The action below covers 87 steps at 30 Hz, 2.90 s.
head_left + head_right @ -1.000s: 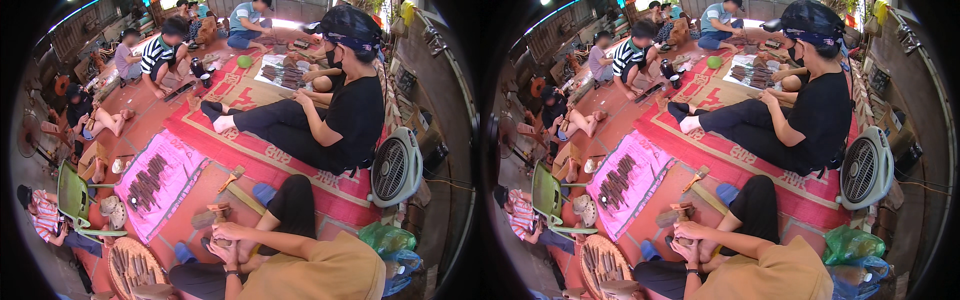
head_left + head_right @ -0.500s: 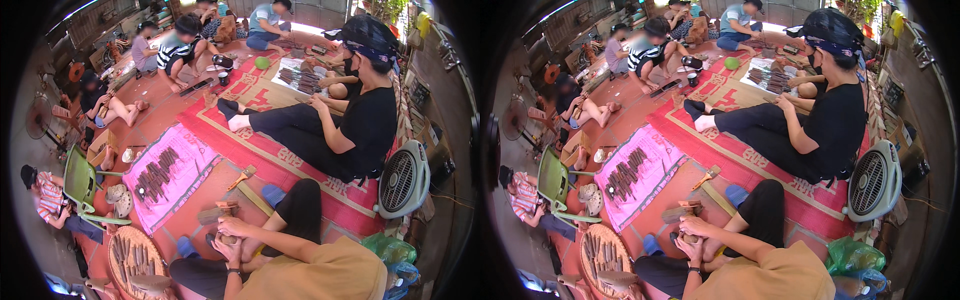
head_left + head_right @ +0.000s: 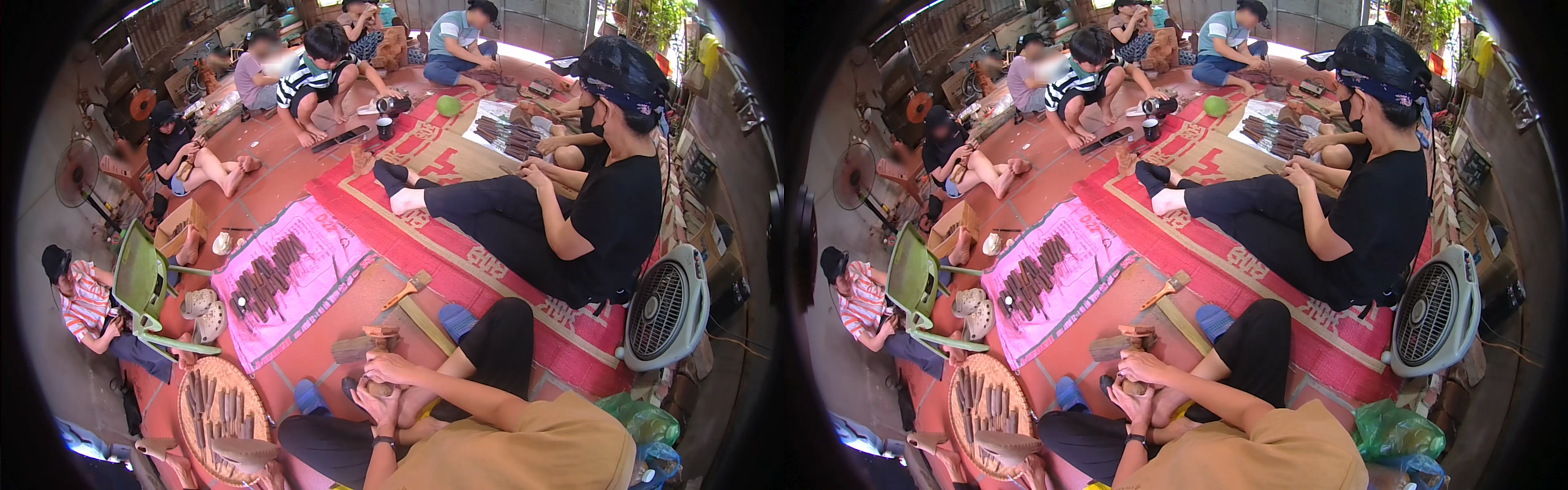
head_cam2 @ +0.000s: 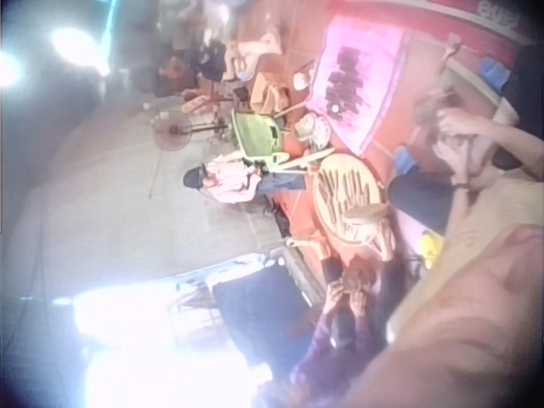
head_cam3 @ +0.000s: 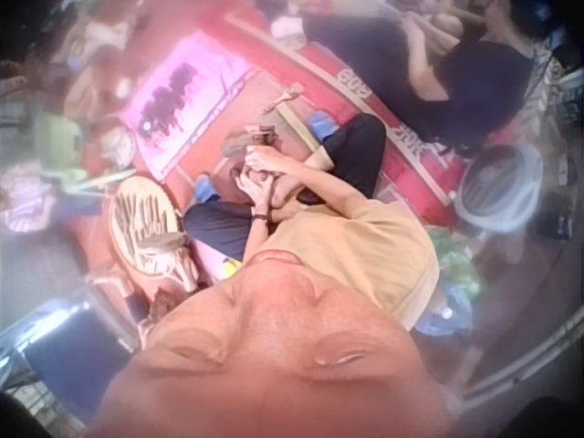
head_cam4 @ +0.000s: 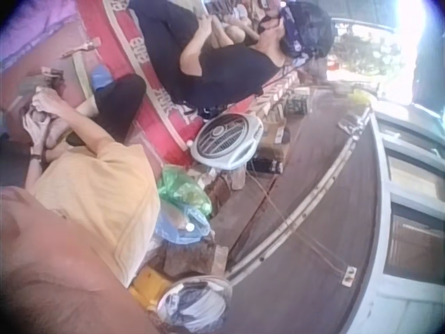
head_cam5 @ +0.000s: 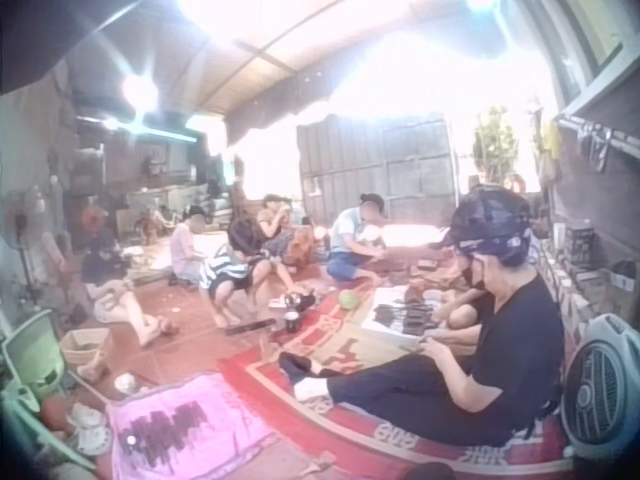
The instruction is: The person carves a small wooden piece using a knife while sitting on the floor. They hold the wood in one hand and shape it with the other, occasionally adjusting their grip.
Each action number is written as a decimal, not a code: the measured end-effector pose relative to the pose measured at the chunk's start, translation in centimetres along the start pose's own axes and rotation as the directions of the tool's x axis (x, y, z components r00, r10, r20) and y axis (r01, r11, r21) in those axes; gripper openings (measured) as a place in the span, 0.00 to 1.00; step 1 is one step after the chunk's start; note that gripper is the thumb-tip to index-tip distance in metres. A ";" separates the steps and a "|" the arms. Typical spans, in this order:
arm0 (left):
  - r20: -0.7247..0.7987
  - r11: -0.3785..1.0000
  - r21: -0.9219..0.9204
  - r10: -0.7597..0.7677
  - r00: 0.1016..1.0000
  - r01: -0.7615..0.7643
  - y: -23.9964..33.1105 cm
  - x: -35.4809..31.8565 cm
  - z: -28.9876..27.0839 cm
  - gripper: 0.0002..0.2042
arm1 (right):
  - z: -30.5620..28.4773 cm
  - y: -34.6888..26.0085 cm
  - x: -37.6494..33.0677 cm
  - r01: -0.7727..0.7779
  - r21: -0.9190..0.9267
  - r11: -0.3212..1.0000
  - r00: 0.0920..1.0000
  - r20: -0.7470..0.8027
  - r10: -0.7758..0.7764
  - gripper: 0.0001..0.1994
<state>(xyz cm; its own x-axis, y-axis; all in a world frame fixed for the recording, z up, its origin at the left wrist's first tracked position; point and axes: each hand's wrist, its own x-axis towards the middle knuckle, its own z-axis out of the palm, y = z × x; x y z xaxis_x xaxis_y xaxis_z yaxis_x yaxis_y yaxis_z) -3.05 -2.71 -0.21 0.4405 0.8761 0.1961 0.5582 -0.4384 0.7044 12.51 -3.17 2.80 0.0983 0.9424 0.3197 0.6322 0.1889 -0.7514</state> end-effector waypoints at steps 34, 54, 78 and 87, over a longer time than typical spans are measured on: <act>-0.041 0.998 0.060 0.033 0.999 -0.031 0.6 0.2 -0.2 0.42 | -1.9 -0.5 -0.1 -0.079 -0.011 0.997 0.983 0.163 0.080 0.06; -0.060 0.998 0.065 0.018 0.998 -0.014 1.0 0.2 -0.4 0.42 | -1.9 -0.5 -0.1 -0.029 -0.066 0.997 0.990 0.134 0.037 0.06; -0.021 0.999 0.041 0.034 0.999 -0.033 0.6 0.2 -0.3 0.43 | -0.9 -0.3 0.4 -0.047 -0.093 0.995 0.991 0.122 0.058 0.07; -0.018 1.000 0.013 0.022 1.000 -0.022 0.4 0.0 -0.6 0.45 | -2.2 -2.7 -0.2 -0.030 -0.120 0.992 0.993 0.110 0.043 0.07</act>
<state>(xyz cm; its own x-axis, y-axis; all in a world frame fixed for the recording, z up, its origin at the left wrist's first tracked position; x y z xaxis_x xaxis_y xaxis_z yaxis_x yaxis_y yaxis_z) -3.22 -2.73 0.44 0.4396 0.8698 0.2239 0.5580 -0.4598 0.6908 12.41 -4.50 6.03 0.0399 0.9744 0.2214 0.7168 0.1264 -0.6857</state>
